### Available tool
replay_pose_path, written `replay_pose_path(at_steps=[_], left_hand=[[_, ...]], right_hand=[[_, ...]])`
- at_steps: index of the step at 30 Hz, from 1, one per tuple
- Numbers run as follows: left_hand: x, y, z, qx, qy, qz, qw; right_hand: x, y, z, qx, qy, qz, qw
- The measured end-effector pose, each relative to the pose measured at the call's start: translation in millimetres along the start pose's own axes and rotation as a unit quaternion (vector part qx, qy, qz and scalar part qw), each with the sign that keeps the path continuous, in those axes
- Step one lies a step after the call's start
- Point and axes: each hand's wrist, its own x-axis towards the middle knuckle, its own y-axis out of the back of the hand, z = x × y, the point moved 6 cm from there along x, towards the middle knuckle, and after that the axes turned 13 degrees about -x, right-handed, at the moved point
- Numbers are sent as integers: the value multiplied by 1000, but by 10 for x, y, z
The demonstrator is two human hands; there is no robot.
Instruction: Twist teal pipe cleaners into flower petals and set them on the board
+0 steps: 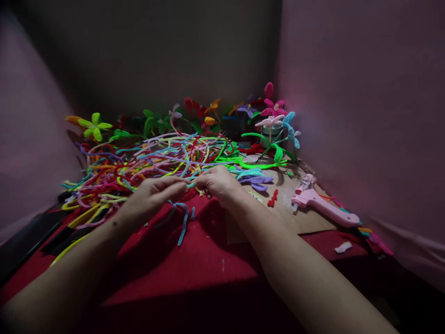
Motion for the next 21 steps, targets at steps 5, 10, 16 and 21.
replay_pose_path(at_steps=[5,10,16,21], left_hand=[[-51,-41,-275,-318,236,-108,912],[-93,-81,-164,-261,225,-155,926],[-51,-77,113,279,-78,-16,957],[-58,-81,103,334,-94,31,937]], right_hand=[[-92,-30,-188,-74,57,-19,995],[-89,-49,-227,-104,107,-13,989],[14,-22,91,-27,-47,3,999],[43,-74,92,104,6,-20,994]])
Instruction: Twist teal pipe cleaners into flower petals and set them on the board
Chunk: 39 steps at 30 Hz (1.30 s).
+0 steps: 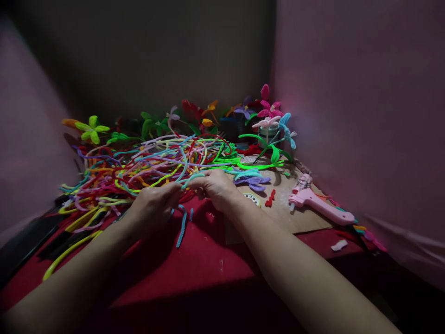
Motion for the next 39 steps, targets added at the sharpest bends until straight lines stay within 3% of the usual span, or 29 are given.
replay_pose_path(at_steps=[4,9,12,17,21,24,26,28,33,36,39], left_hand=[[21,13,-35,-187,73,-13,979],[0,-113,-34,-368,167,-61,913],[-2,-167,-14,-408,200,-75,888],[17,-169,-10,-420,214,-74,879],[41,-41,-113,-385,206,3,900],[54,103,-228,-374,225,90,895],[89,182,-276,-363,240,124,892],[178,244,-268,-325,235,131,907],[630,140,-21,-244,151,33,957],[973,-111,227,-197,76,-58,976],[1270,-420,403,-145,61,-138,978]], right_hand=[[2,-46,-36,42,55,-17,997],[-28,-54,-85,22,67,26,997],[-24,-32,-83,-17,73,62,995],[9,-13,-64,-72,98,89,989],[7,-37,-70,-47,93,86,991],[-4,-66,-58,-147,78,101,981],[-23,-127,-72,-261,99,92,956],[-67,-196,-109,-368,140,86,915],[-185,-331,-175,-528,199,42,824],[-184,-341,-172,-570,173,11,803],[-149,-327,-152,-575,134,-15,807]])
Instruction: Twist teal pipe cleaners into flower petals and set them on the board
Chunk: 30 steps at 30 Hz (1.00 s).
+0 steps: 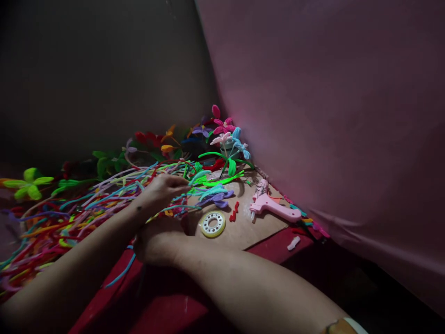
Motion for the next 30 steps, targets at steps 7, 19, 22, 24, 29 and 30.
replay_pose_path(at_steps=[7,19,22,24,29,30], left_hand=[[369,-386,55,116,-24,-120,986],[371,-282,33,26,50,-111,992],[334,-251,18,-53,95,-118,987],[329,-247,-1,-67,108,-118,985],[352,-275,-24,-62,103,-132,984],[352,-278,-21,-60,103,-133,984]], right_hand=[[80,-59,122,25,-56,-31,998],[59,-47,120,40,-40,22,998],[39,-38,117,52,-39,18,998],[37,-36,114,58,-36,20,997],[40,-21,116,64,-38,21,997],[38,-15,116,65,-38,20,997]])
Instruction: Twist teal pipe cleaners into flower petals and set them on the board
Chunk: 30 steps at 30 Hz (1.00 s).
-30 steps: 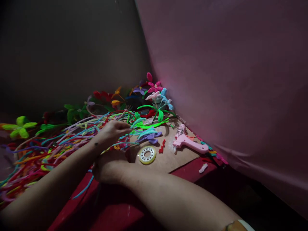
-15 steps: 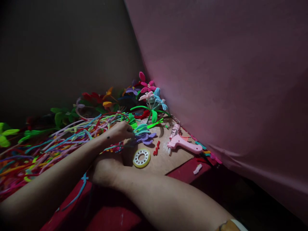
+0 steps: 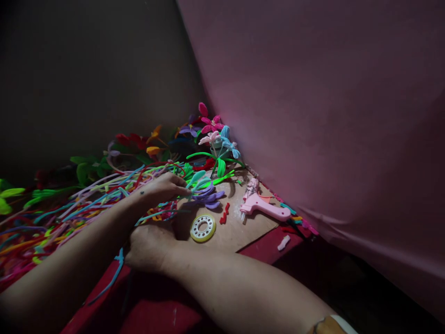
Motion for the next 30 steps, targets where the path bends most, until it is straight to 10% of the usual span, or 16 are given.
replay_pose_path(at_steps=[30], left_hand=[[-39,52,101,134,-73,55,987]], right_hand=[[-10,20,-35,-32,0,-19,999]])
